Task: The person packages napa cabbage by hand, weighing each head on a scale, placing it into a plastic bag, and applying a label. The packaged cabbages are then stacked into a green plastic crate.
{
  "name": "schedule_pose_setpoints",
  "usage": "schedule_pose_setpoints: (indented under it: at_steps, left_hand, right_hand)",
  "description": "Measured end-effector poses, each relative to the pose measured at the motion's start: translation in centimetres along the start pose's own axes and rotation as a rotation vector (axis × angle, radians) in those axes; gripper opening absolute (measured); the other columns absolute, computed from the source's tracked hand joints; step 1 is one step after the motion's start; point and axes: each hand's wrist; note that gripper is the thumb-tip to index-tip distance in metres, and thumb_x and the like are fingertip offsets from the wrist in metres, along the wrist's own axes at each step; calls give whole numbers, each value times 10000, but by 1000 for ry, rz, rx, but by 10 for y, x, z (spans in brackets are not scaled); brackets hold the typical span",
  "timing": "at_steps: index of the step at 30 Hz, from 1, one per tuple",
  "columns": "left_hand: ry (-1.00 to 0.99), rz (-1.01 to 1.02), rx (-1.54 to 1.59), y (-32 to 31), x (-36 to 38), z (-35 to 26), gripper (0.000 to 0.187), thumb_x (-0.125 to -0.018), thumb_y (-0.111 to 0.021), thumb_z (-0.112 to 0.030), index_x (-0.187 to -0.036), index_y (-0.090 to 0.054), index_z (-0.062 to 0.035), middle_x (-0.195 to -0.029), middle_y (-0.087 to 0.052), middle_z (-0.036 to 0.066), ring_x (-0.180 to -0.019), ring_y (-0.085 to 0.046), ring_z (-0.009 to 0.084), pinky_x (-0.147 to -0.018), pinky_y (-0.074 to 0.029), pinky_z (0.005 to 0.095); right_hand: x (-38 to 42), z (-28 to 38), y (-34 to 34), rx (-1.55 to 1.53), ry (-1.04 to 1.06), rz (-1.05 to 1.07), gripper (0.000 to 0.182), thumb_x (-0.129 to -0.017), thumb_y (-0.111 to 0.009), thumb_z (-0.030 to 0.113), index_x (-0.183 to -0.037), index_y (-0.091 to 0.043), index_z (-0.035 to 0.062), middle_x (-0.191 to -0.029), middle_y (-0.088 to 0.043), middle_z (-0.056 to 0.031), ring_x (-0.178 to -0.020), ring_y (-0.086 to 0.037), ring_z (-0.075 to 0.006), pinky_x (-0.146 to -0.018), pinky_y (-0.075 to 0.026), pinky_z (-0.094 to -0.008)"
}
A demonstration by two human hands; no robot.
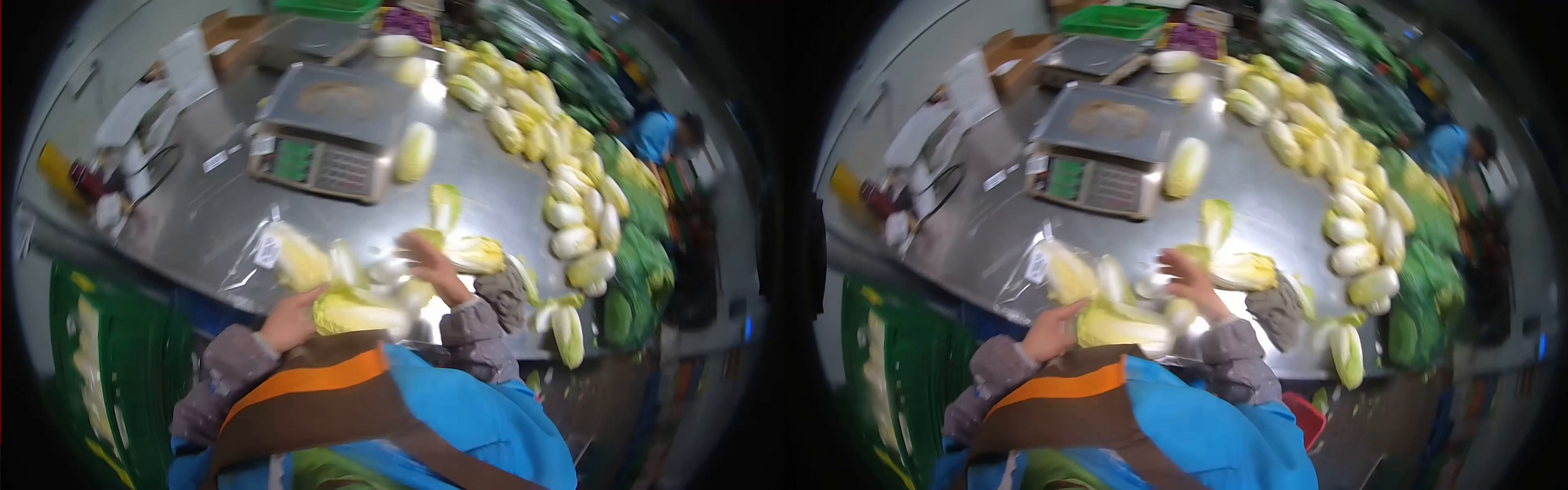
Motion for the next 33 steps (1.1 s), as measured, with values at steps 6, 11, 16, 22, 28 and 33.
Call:
schedule_pose_setpoints:
  at_steps: [6,11,16,22,28,33]
  left_hand:
    - [28,77,215,4,-4,-8,727,-619,-430,118,-1330,-366,-21,-1313,-445,145,-920,-559,170,-803,-427,230]
    - [76,10,364,10,-8,-23,796,-612,-412,139,-1376,-253,-18,-1390,-334,142,-534,-494,44,-433,-389,168]
    - [76,-49,450,20,-11,-9,809,-600,-389,153,-1377,-247,-22,-1398,-305,157,-486,-464,22,-377,-358,161]
    - [125,-100,421,34,-13,-20,784,-614,-384,146,-1371,-252,-7,-1371,-324,203,-473,-475,58,-355,-347,169]
    - [199,-174,416,42,-13,-26,795,-592,-389,168,-1361,-272,4,-1350,-352,210,-461,-478,69,-349,-344,177]
    - [258,-131,417,41,-13,-17,767,-581,-404,193,-1325,-339,19,-1319,-405,198,-657,-587,136,-347,-366,194]
  right_hand:
    - [-2,21,-85,660,189,466,1029,-566,-793,245,-1376,-183,66,-1170,-499,-244,-1062,-507,-368,-910,-395,-390]
    - [12,18,-67,685,-43,311,909,-640,-738,263,-1368,-221,87,-1130,-547,-182,-990,-539,-373,-917,-387,-392]
    - [20,-34,-66,958,380,221,588,-700,-594,464,-1140,-539,79,-1080,-560,-133,-1045,-484,-311,-927,-325,-411]
    - [31,-13,-38,1029,630,37,576,-596,-665,338,-1109,-544,106,-1052,-553,-101,-1032,-475,-311,-883,-351,-408]
    - [38,11,29,1057,31,227,689,-511,-736,246,-1148,-517,99,-1106,-542,-164,-1060,-495,-334,-896,-388,-412]
    - [55,48,159,634,-271,-83,632,-673,-712,327,-1211,-507,64,-1046,-598,-152,-956,-576,-253,-835,-449,-346]
Point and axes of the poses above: each hand's wrist, its own x-axis away from the middle knuckle, its own y-axis out of the back of the hand, z = x × y
